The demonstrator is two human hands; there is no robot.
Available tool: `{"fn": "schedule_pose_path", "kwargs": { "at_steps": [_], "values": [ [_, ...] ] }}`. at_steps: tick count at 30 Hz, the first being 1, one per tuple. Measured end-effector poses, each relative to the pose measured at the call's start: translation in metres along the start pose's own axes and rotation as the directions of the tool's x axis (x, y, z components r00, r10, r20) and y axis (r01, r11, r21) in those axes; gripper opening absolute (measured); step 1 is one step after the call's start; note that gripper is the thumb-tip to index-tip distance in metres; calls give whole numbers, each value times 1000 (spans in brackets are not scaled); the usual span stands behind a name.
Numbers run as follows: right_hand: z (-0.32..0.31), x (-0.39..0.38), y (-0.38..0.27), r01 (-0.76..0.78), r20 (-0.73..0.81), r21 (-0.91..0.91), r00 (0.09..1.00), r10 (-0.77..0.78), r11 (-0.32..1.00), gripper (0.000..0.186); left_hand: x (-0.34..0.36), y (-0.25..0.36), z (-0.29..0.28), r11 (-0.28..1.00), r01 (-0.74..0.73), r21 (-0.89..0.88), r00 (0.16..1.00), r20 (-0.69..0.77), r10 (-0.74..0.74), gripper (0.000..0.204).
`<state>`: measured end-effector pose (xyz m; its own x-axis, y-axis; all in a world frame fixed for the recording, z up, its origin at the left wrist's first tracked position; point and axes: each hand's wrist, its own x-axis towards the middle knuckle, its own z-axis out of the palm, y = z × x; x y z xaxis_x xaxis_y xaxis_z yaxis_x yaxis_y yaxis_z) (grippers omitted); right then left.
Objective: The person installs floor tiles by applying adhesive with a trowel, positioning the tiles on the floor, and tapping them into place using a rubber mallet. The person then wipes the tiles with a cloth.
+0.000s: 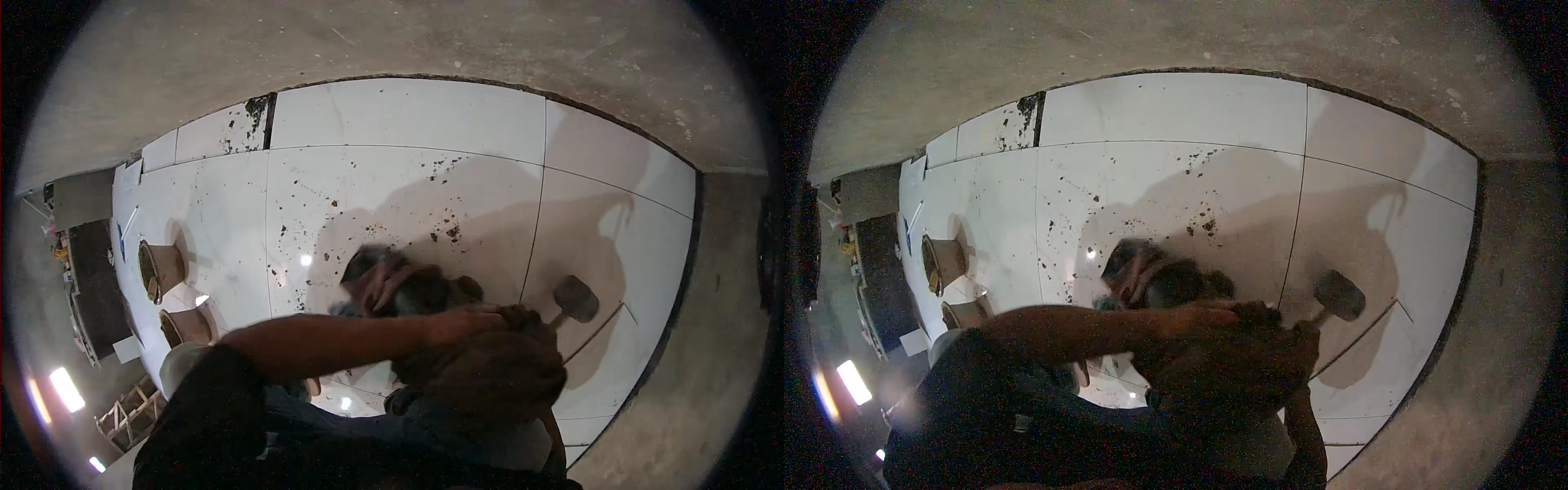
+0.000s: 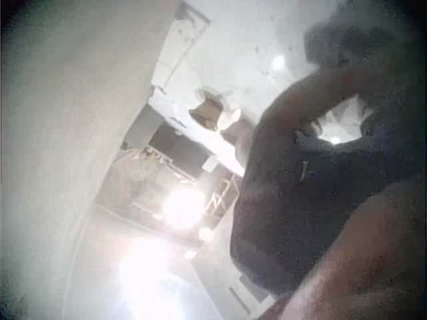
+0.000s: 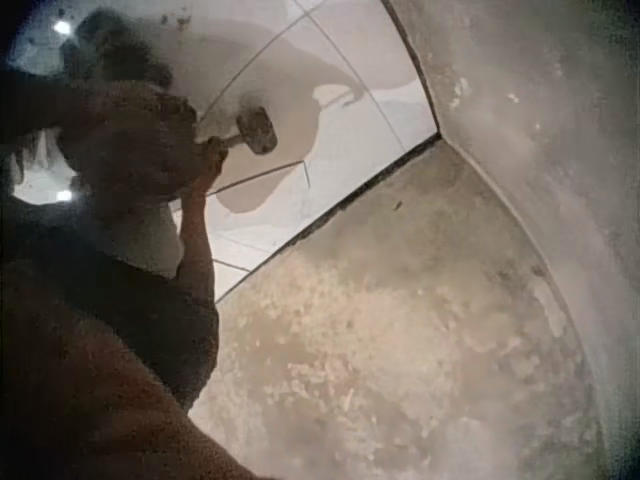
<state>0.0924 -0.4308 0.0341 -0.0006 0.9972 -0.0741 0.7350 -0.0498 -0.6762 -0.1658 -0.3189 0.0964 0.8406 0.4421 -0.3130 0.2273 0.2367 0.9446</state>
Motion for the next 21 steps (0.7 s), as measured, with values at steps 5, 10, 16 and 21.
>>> {"fn": "schedule_pose_path", "kwargs": {
  "at_steps": [5, 10, 16, 21],
  "values": [
    [10, -10, 12, -142, -152, -8, 978, 139, 990, 41, 41, 44, 50, 247, 75, -966, 939, -15, -343, 33],
    [27, -5, 3, -164, -187, 7, 969, 163, 986, 50, 59, 90, 48, 400, -84, -912, 914, -231, -334, 38],
    [49, 3, -15, -196, -242, -46, 953, 179, 980, 62, 86, 113, 47, 796, -162, -583, 788, -562, -251, 44],
    [92, 43, -45, -216, -298, -48, 935, 193, 975, 72, 86, 35, 9, 964, 186, -190, 770, -581, -263, 36]
  ]
}}
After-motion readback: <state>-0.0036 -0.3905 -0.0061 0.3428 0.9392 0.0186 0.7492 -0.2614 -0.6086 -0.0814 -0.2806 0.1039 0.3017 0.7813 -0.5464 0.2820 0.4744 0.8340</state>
